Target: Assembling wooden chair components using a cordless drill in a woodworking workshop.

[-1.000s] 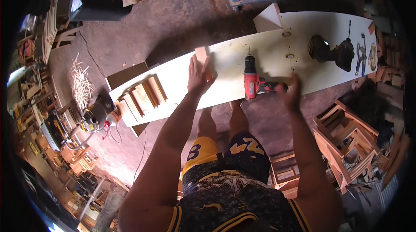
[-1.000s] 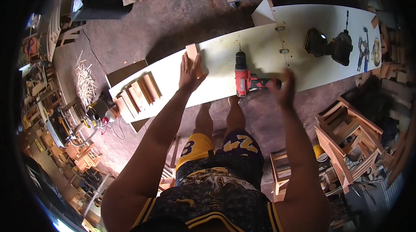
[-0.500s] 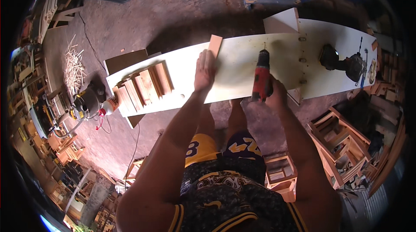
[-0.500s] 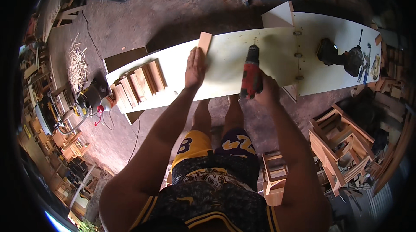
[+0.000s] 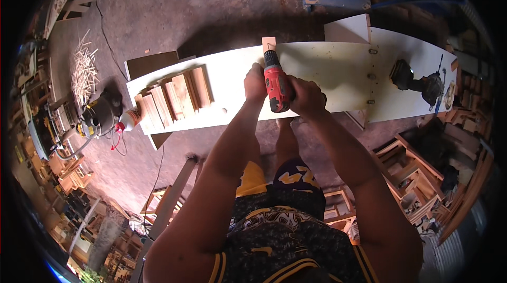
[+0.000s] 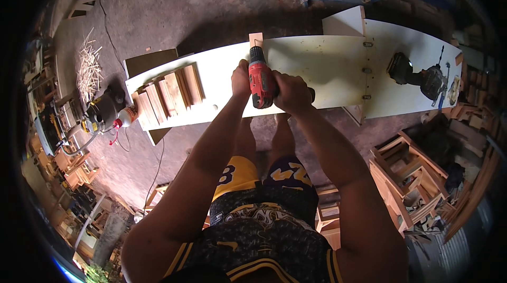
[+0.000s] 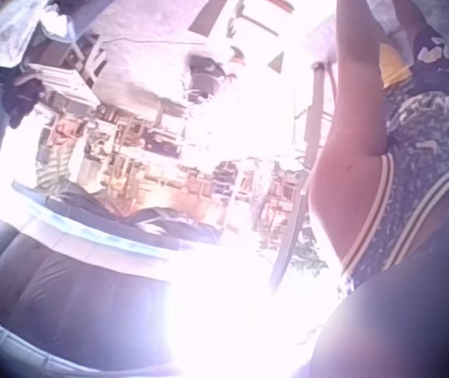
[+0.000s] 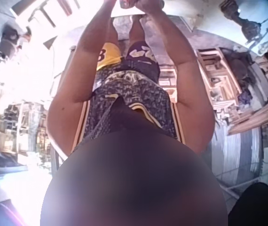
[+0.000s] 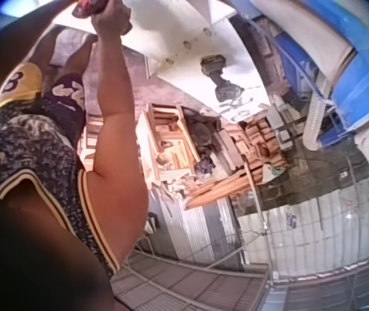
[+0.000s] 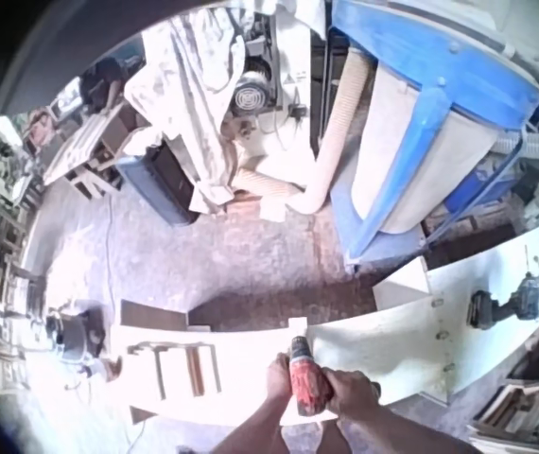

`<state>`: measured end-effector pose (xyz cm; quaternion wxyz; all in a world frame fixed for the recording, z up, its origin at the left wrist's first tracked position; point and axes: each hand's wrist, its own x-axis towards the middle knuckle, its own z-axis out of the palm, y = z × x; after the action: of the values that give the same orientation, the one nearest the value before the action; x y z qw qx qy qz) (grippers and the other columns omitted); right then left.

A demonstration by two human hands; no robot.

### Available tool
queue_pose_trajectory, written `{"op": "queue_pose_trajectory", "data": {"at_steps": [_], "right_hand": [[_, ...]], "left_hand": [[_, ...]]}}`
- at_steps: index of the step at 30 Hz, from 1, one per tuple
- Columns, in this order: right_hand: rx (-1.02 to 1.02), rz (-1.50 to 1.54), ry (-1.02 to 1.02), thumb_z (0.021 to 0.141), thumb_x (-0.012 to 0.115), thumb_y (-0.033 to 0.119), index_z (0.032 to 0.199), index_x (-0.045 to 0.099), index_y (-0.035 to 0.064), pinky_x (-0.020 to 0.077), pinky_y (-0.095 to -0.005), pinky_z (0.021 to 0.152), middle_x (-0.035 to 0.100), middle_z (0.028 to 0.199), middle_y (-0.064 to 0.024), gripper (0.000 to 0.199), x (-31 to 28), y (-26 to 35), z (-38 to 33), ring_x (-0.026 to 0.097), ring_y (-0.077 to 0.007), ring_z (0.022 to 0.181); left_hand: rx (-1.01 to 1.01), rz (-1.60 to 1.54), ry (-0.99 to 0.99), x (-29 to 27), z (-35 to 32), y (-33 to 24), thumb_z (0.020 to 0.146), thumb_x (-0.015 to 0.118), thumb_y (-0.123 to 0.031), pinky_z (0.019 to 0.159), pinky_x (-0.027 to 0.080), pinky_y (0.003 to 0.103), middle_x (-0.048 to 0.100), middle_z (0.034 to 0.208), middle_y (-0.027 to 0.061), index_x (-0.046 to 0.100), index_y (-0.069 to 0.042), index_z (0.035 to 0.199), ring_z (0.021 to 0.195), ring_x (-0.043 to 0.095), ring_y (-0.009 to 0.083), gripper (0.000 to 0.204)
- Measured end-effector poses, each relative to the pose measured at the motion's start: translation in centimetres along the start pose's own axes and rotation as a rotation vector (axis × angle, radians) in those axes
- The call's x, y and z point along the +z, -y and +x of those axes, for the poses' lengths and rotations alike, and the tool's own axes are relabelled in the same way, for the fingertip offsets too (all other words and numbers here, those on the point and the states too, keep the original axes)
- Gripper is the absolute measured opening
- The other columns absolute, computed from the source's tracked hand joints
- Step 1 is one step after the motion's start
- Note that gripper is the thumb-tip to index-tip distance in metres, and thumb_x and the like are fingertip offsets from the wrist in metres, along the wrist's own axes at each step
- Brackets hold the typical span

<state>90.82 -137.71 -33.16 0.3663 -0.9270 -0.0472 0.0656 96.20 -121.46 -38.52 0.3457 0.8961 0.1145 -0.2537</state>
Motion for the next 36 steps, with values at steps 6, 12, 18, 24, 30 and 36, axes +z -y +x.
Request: {"op": "queue_pose_trajectory", "data": {"at_steps": [6, 12, 18, 24, 30, 36], "right_hand": [[0.027, -0.052, 0.052, 0.075, 0.065, 0.013, 0.098, 0.060, 0.0064, 0.0496, -0.0464, 0.064, 0.064, 0.074, -0.0158, 0.024, -0.5, 0.7, 0.2, 0.064, -0.0366, 0.070], [0.024, -0.092, 0.092, 0.074, 0.066, 0.012, 0.102, 0.060, 0.0068, 0.0493, -0.0468, 0.065, 0.064, 0.076, -0.0159, 0.029, -0.8, 1.2, 0.3, 0.064, -0.0361, 0.071], [0.049, -0.128, 0.083, 0.073, 0.067, 0.016, 0.094, 0.058, 0.0067, 0.0475, -0.0448, 0.067, 0.063, 0.071, -0.0133, 0.025, -0.6, 2.0, 0.6, 0.064, -0.0334, 0.069], [0.192, -0.311, 0.166, 0.073, 0.068, 0.019, 0.092, 0.057, 0.0053, 0.0503, -0.0450, 0.069, 0.064, 0.073, -0.0141, 0.025, -1.0, 2.6, 1.4, 0.065, -0.0341, 0.071], [0.328, -0.167, 0.308, 0.074, 0.070, 0.033, 0.094, 0.059, 0.0071, 0.0517, -0.0460, 0.073, 0.068, 0.082, -0.0163, 0.035, -2.0, 4.0, 2.6, 0.067, -0.0363, 0.081], [0.365, -0.216, 0.353, 0.073, 0.067, 0.020, 0.092, 0.057, 0.0043, 0.0534, -0.0458, 0.073, 0.068, 0.078, -0.0174, 0.027, -2.4, 5.0, 3.1, 0.068, -0.0352, 0.076]], "left_hand": [[-0.075, -0.053, 0.053, -0.2, 0.4, -0.2, 0.091, 0.052, -0.024, 0.079, 0.048, 0.046, 0.066, 0.096, 0.0203, 0.053, -0.003, 0.095, 0.093, 0.063, 0.0383, 0.021], [-0.030, -0.010, 0.040, 0.3, 0.7, 0.1, 0.092, 0.048, -0.023, 0.080, 0.048, 0.046, 0.066, 0.098, 0.0201, 0.053, -0.004, 0.095, 0.096, 0.062, 0.0374, 0.020], [-0.092, -0.175, 0.073, 0.3, 1.4, 1.1, 0.093, 0.047, -0.023, 0.082, 0.049, 0.046, 0.067, 0.103, 0.0194, 0.058, -0.005, 0.100, 0.098, 0.064, 0.0363, 0.022], [-0.104, 0.276, 0.232, -1.5, 1.4, -0.8, 0.089, 0.053, -0.027, 0.088, 0.049, 0.042, 0.068, 0.108, 0.0145, 0.067, -0.011, 0.107, 0.104, 0.064, 0.0312, 0.027], [-0.096, 0.289, 0.330, -2.5, 1.6, -0.7, 0.085, 0.059, -0.029, 0.089, 0.048, 0.042, 0.069, 0.105, 0.0152, 0.066, -0.011, 0.106, 0.105, 0.064, 0.0317, 0.028], [-0.088, 0.244, 0.375, -3.5, 1.5, -1.5, 0.088, 0.054, -0.027, 0.091, 0.047, 0.040, 0.066, 0.111, 0.0152, 0.065, -0.011, 0.106, 0.110, 0.060, 0.0318, 0.027]]}}
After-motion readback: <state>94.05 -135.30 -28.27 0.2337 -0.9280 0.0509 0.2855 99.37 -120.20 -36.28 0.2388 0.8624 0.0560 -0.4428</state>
